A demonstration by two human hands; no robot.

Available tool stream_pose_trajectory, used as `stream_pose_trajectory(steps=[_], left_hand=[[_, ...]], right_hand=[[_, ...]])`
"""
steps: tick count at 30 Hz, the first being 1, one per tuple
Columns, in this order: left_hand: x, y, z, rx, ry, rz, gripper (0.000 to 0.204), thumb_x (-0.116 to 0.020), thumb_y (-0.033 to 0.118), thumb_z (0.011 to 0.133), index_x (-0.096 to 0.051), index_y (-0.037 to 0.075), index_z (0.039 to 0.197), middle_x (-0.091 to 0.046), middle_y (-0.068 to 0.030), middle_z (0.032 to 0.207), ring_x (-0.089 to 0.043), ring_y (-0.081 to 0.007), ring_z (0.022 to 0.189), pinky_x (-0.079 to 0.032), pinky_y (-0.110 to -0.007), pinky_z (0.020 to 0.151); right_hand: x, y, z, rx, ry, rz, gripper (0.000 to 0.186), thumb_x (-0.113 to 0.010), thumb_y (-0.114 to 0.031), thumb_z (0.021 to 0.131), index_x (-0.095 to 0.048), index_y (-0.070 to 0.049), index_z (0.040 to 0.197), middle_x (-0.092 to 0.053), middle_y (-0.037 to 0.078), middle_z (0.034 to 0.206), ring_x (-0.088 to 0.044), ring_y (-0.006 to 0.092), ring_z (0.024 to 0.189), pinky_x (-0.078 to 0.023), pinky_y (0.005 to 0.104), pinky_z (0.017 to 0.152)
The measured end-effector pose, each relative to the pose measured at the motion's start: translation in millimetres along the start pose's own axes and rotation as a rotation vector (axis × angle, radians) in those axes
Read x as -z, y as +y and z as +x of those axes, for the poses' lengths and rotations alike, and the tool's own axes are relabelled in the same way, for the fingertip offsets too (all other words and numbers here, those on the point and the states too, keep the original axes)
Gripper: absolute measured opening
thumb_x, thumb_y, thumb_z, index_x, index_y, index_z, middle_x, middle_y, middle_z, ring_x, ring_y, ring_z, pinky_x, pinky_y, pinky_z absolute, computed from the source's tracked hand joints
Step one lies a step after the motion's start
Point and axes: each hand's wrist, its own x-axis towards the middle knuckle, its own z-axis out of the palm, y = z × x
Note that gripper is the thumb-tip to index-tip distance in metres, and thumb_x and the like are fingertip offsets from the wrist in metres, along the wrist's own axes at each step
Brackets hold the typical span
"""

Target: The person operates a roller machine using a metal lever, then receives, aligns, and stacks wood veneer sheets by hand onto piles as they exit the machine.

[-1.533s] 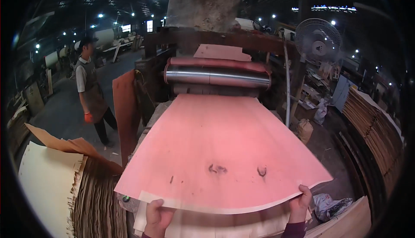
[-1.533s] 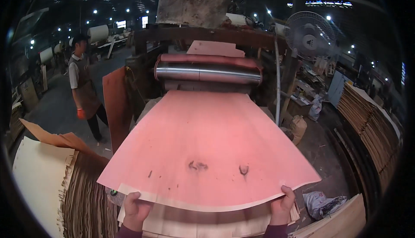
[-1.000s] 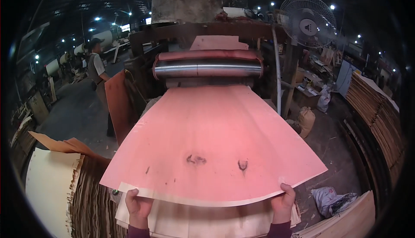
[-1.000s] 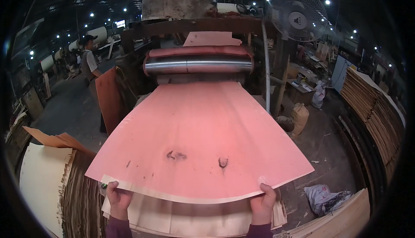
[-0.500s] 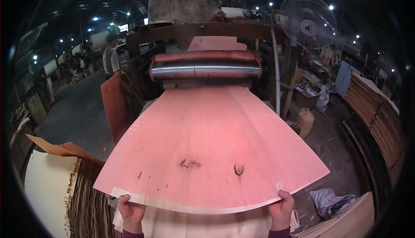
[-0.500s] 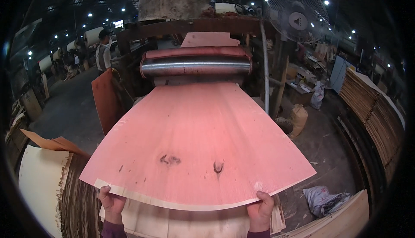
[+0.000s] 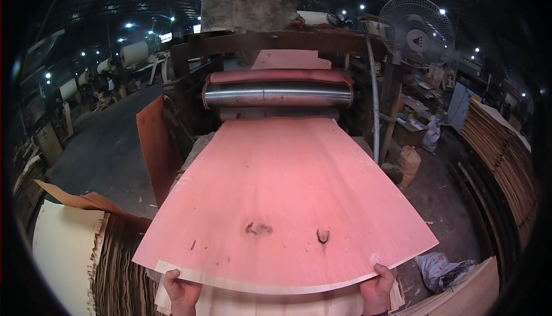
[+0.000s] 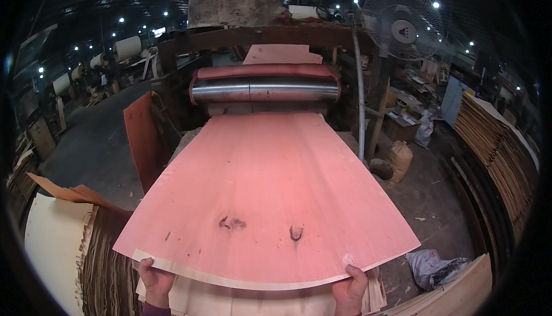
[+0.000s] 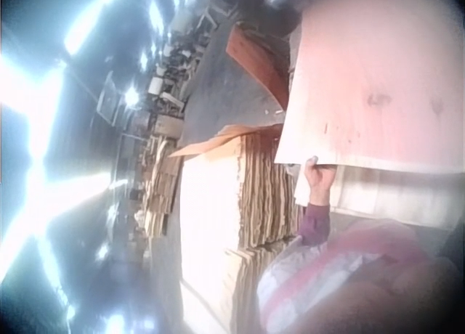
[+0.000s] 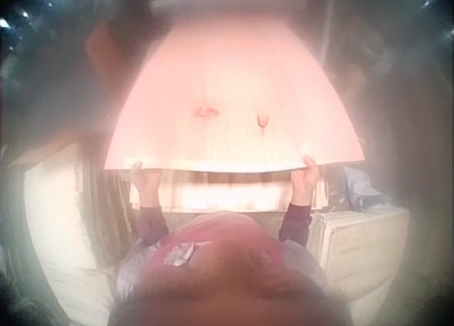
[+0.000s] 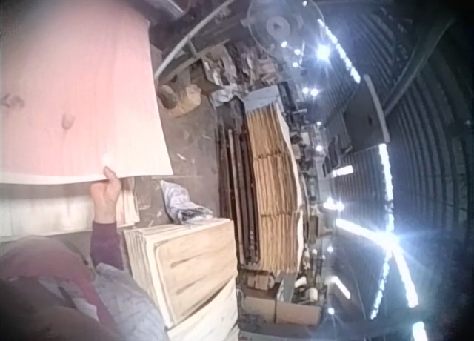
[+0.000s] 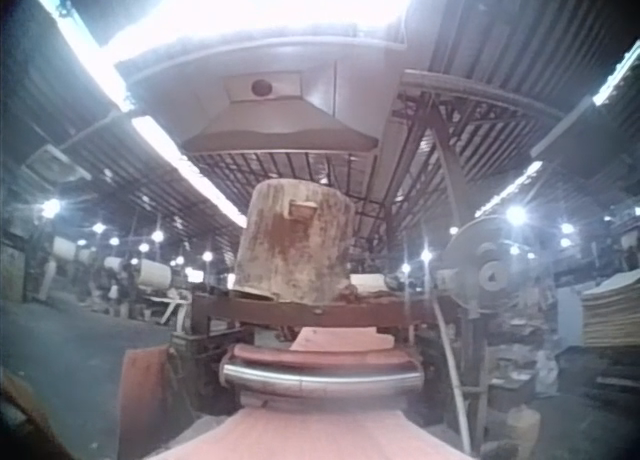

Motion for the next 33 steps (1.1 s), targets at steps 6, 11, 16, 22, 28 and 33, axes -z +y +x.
stream_pose_trajectory(steps=[6,11,16,22,28,33], left_hand=[[0.5,-0.7,0.5,-0.012,0.005,0.012,0.075,-0.059,0.013,0.071,-0.039,0.007,0.143,-0.049,-0.0129,0.142,-0.047,-0.0317,0.132,-0.036,-0.052,0.112],[-7.5,-0.7,-1.7,-0.032,0.049,0.054,0.077,-0.058,0.014,0.070,-0.038,0.008,0.144,-0.049,-0.0118,0.141,-0.046,-0.0318,0.132,-0.035,-0.052,0.112],[-9.1,-0.9,28.6,-0.017,-0.012,0.060,0.074,-0.059,0.015,0.071,-0.040,0.005,0.142,-0.051,-0.0116,0.139,-0.049,-0.0313,0.129,-0.036,-0.053,0.111],[3.5,-13.4,88.3,0.065,-0.073,-0.062,0.066,-0.060,0.009,0.073,-0.046,0.007,0.138,-0.055,-0.0100,0.136,-0.052,-0.0288,0.126,-0.041,-0.050,0.108],[9.6,-19.8,105.2,0.063,-0.065,-0.083,0.065,-0.060,0.010,0.072,-0.048,0.007,0.136,-0.056,-0.0103,0.135,-0.053,-0.0292,0.125,-0.042,-0.051,0.106],[15.2,-24.7,106.8,0.054,-0.007,-0.050,0.068,-0.059,0.011,0.071,-0.046,0.006,0.137,-0.054,-0.0106,0.136,-0.052,-0.0299,0.126,-0.041,-0.052,0.106]], right_hand=[[-1.2,0.0,1.8,0.002,0.034,0.006,0.078,-0.057,0.001,0.064,-0.043,-0.006,0.140,-0.052,0.012,0.135,-0.046,0.0347,0.129,-0.033,0.0537,0.114],[-1.0,-3.4,-0.7,0.013,-0.054,0.010,0.074,-0.056,0.000,0.068,-0.042,-0.006,0.140,-0.052,0.012,0.135,-0.047,0.0341,0.128,-0.033,0.0523,0.114],[-5.4,9.9,24.8,-0.007,-0.013,0.034,0.072,-0.056,0.001,0.068,-0.043,-0.005,0.139,-0.053,0.013,0.134,-0.047,0.0343,0.128,-0.034,0.0526,0.114],[-3.6,38.9,82.8,-0.081,-0.119,0.110,0.067,-0.056,0.003,0.075,-0.043,-0.006,0.140,-0.052,0.011,0.136,-0.048,0.0320,0.128,-0.037,0.0515,0.112],[4.7,50.6,96.2,-0.106,-0.104,0.112,0.066,-0.056,0.003,0.076,-0.044,-0.006,0.139,-0.051,0.011,0.137,-0.047,0.0319,0.129,-0.036,0.0527,0.112],[2.4,54.1,96.5,-0.092,-0.040,0.118,0.066,-0.055,0.003,0.076,-0.043,-0.006,0.140,-0.051,0.012,0.137,-0.047,0.0328,0.129,-0.036,0.0531,0.112]])
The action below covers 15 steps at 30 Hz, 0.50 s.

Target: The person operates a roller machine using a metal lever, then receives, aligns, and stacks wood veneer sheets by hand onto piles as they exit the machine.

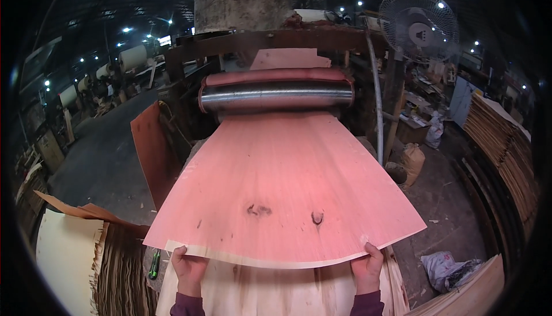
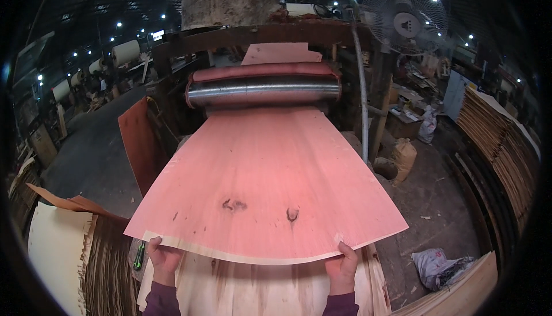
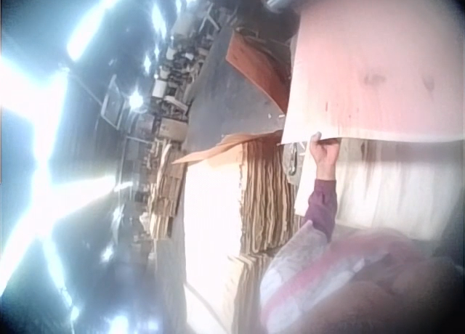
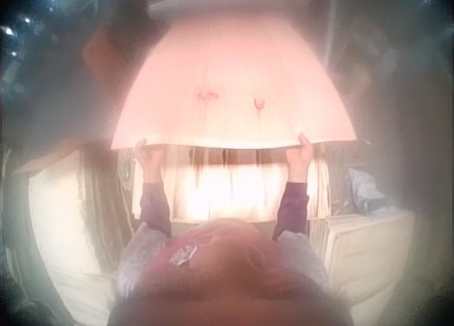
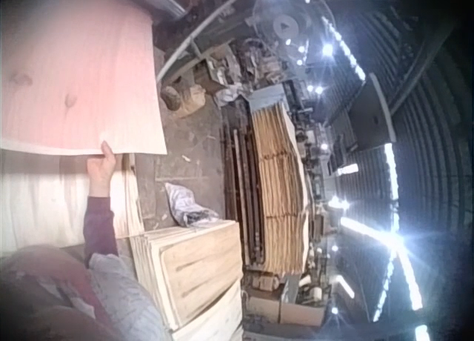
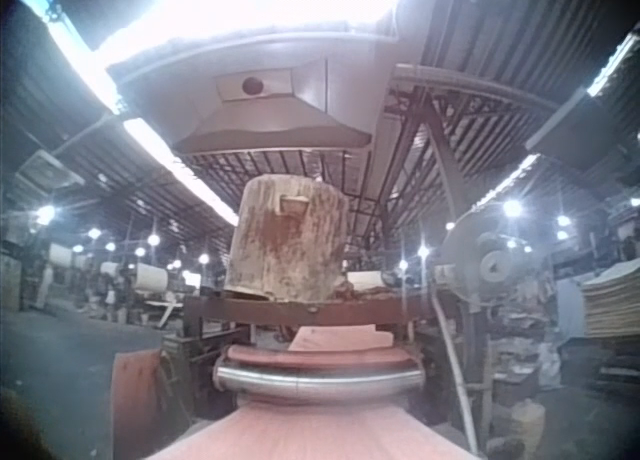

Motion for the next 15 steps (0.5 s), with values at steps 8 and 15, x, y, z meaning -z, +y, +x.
stream_pose_trajectory(steps=[8,15], left_hand=[[8.8,-3.3,-0.1,0.002,-0.005,0.000,0.071,-0.059,0.013,0.072,-0.043,0.007,0.140,-0.050,-0.0106,0.141,-0.046,-0.0308,0.131,-0.035,-0.053,0.110],[12.1,-3.3,0.4,-0.011,-0.005,0.029,0.070,-0.060,0.014,0.072,-0.043,0.009,0.140,-0.050,-0.0101,0.140,-0.045,-0.0320,0.131,-0.033,-0.054,0.111]], right_hand=[[0.3,1.2,-1.1,0.015,-0.036,-0.039,0.062,-0.056,0.000,0.074,-0.047,-0.005,0.136,-0.054,0.012,0.133,-0.049,0.0323,0.128,-0.036,0.0529,0.113],[10.3,2.3,4.9,-0.005,0.006,0.020,0.067,-0.057,0.002,0.073,-0.045,-0.005,0.139,-0.053,0.013,0.135,-0.049,0.0333,0.127,-0.037,0.0536,0.112]])
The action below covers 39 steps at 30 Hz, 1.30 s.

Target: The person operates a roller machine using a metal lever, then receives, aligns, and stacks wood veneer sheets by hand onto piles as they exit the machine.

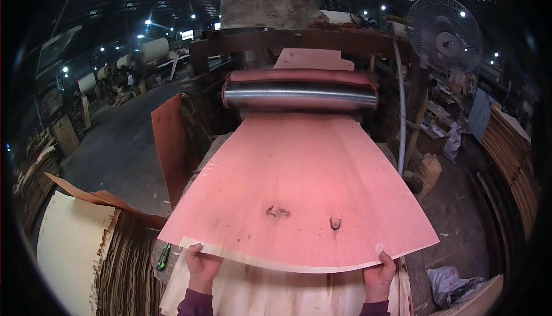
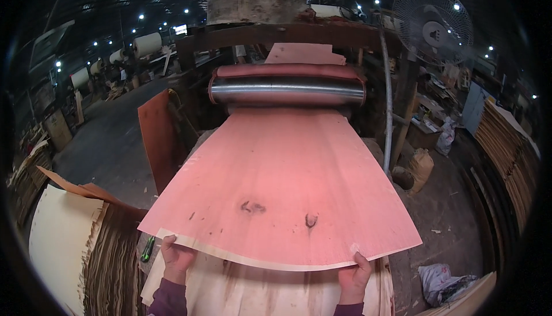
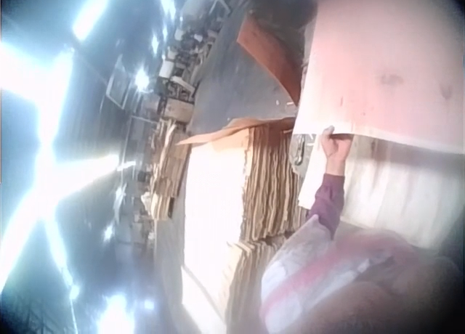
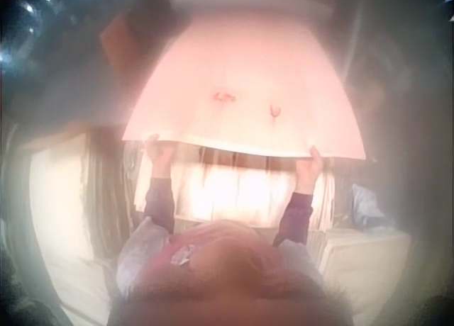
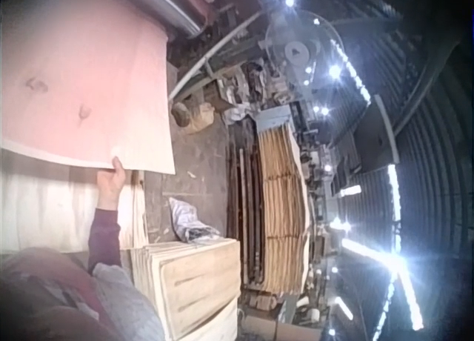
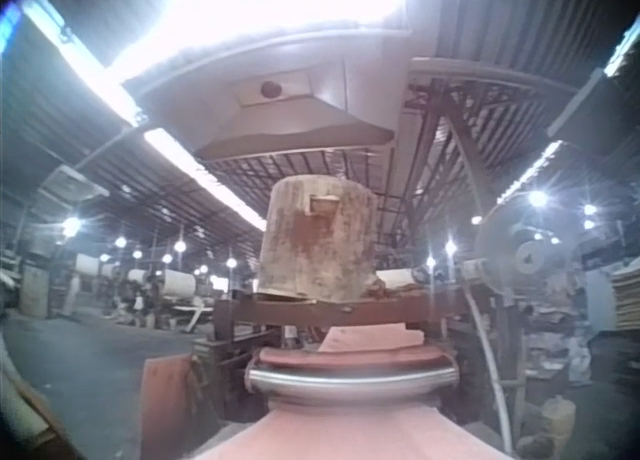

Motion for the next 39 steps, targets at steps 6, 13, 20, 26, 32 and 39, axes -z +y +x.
stream_pose_trajectory(steps=[6,13,20,26,32,39], left_hand=[[-2.3,0.5,0.6,-0.005,-0.001,0.011,0.070,-0.060,0.015,0.072,-0.043,0.009,0.140,-0.050,-0.0097,0.140,-0.045,-0.0321,0.131,-0.032,-0.054,0.111],[11.0,-0.1,29.5,0.075,-0.062,-0.059,0.070,-0.060,0.012,0.073,-0.042,0.005,0.140,-0.051,-0.0133,0.140,-0.049,-0.0332,0.130,-0.038,-0.051,0.111],[18.0,-6.1,153.1,0.057,-0.232,-0.121,0.066,-0.064,0.017,0.076,-0.045,0.004,0.138,-0.053,-0.0138,0.138,-0.051,-0.0318,0.126,-0.038,-0.052,0.110],[69.7,-6.1,164.1,-0.054,0.148,1.208,0.071,-0.073,0.041,0.083,-0.050,-0.002,0.134,-0.058,-0.0186,0.130,-0.059,-0.0303,0.108,-0.050,-0.040,0.086],[153.8,64.2,35.2,0.207,-0.615,2.696,0.111,-0.063,0.078,0.070,-0.034,0.004,0.148,-0.020,-0.0291,0.155,-0.020,-0.0498,0.142,-0.026,-0.059,0.110],[177.0,58.3,-13.7,0.152,-0.798,2.685,0.117,-0.065,0.076,0.068,-0.028,-0.003,0.147,-0.020,-0.0352,0.152,-0.019,-0.0536,0.141,-0.027,-0.062,0.107]], right_hand=[[-5.5,2.3,-2.1,-0.002,0.030,-0.022,0.066,-0.057,0.001,0.074,-0.044,-0.005,0.139,-0.053,0.013,0.134,-0.049,0.0335,0.127,-0.037,0.0537,0.112],[-9.9,19.2,19.7,0.040,-0.019,-0.098,0.062,-0.055,0.002,0.078,-0.044,-0.004,0.138,-0.052,0.013,0.135,-0.049,0.0329,0.128,-0.037,0.0534,0.111],[-80.5,47.4,109.1,0.017,-0.024,-0.093,0.054,-0.058,-0.002,0.084,-0.046,-0.004,0.137,-0.052,0.012,0.136,-0.050,0.0301,0.126,-0.041,0.0487,0.109],[-50.4,87.4,45.8,0.007,-0.189,-1.378,0.085,-0.072,-0.034,0.082,-0.031,0.002,0.147,-0.037,0.020,0.149,-0.037,0.0291,0.137,-0.031,0.0484,0.111],[63.7,136.1,-29.8,0.038,-0.500,-2.468,0.117,-0.073,-0.069,0.066,-0.029,0.000,0.149,-0.022,0.023,0.157,-0.015,0.0389,0.147,-0.017,0.0565,0.115],[59.5,133.5,-32.2,-0.005,-0.455,-2.561,0.115,-0.078,-0.060,0.067,-0.029,0.006,0.147,-0.025,0.029,0.154,-0.023,0.0421,0.144,-0.026,0.0459,0.116]])
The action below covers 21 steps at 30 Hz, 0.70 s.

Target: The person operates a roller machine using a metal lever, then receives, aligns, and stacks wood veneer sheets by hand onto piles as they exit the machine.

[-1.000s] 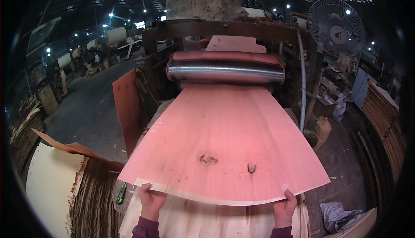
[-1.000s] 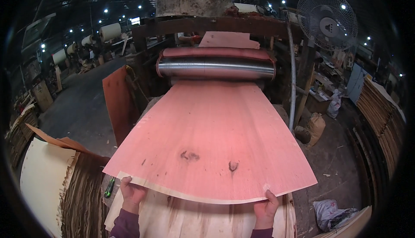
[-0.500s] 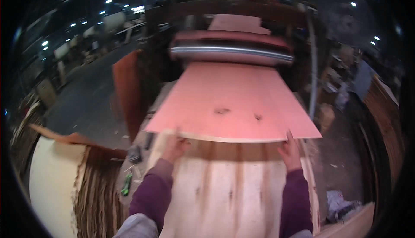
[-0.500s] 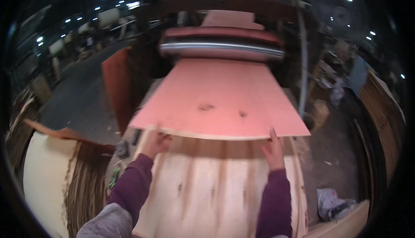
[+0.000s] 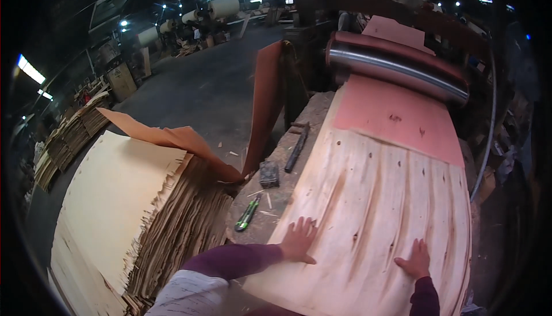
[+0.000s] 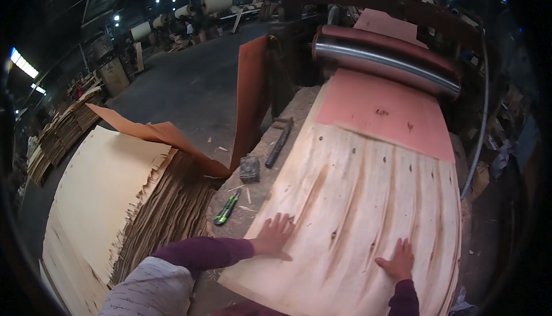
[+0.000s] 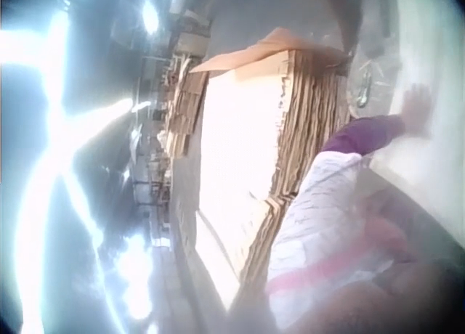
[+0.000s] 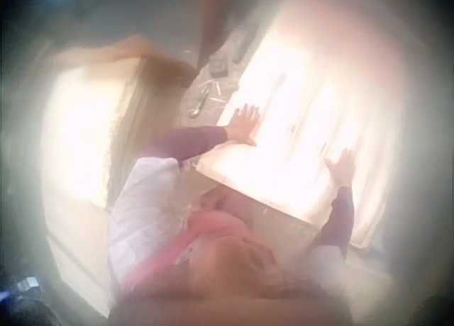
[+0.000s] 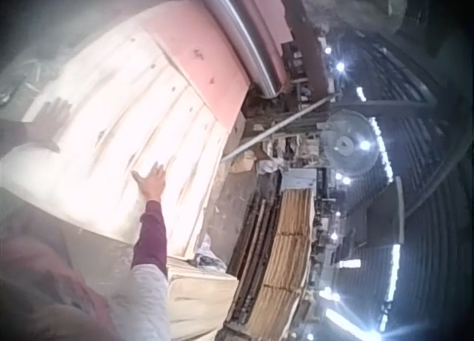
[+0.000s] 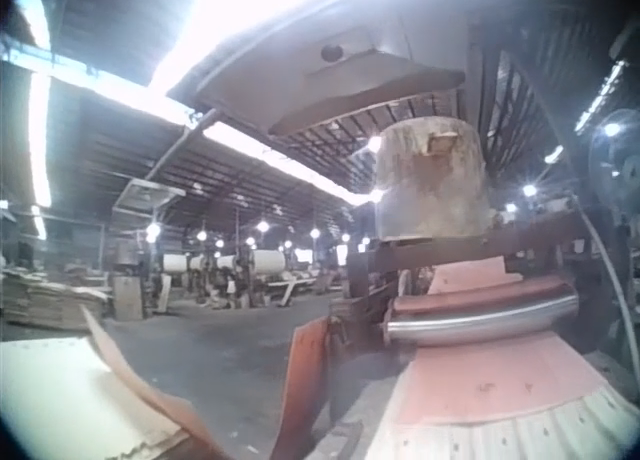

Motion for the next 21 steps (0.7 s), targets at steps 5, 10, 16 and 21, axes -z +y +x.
stream_pose_trajectory(steps=[5,10,16,21], left_hand=[[-3.3,-5.1,-10.5,-0.041,0.135,-0.072,0.111,-0.065,0.074,0.071,-0.031,0.000,0.146,-0.026,-0.0304,0.152,-0.026,-0.0511,0.139,-0.032,-0.061,0.103],[40.8,-80.5,25.8,-0.252,-0.089,-0.520,0.076,-0.070,0.045,0.083,-0.040,0.007,0.143,-0.045,-0.0197,0.142,-0.044,-0.0384,0.130,-0.042,-0.045,0.101],[129.3,-367.1,142.6,0.158,0.534,-2.440,0.040,-0.063,0.038,0.092,-0.050,0.011,0.118,-0.055,-0.0016,0.108,-0.054,-0.0159,0.098,-0.044,-0.040,0.083],[150.9,-496.4,242.6,0.262,0.831,-2.988,0.088,-0.069,0.047,0.087,-0.022,0.008,0.150,-0.044,-0.0070,0.141,-0.044,-0.0251,0.131,-0.034,-0.051,0.105]], right_hand=[[4.1,-63.4,-18.5,-0.295,-0.014,-0.012,0.120,-0.077,-0.065,0.063,-0.028,0.004,0.148,-0.026,0.028,0.154,-0.021,0.0443,0.144,-0.023,0.0528,0.115],[-35.4,-204.6,2.2,0.066,-0.004,-0.052,0.119,-0.071,-0.070,0.067,-0.028,0.004,0.149,-0.029,0.032,0.150,-0.022,0.0496,0.141,-0.020,0.0575,0.114],[-84.7,-300.1,32.2,-0.158,0.163,0.064,0.114,-0.074,-0.062,0.070,-0.026,0.004,0.149,-0.022,0.034,0.153,-0.018,0.0506,0.142,-0.020,0.0564,0.115],[-86.7,-320.6,26.6,-0.294,0.111,0.094,0.113,-0.077,-0.057,0.067,-0.029,0.010,0.145,-0.021,0.038,0.151,-0.018,0.0507,0.142,-0.019,0.0512,0.117]])
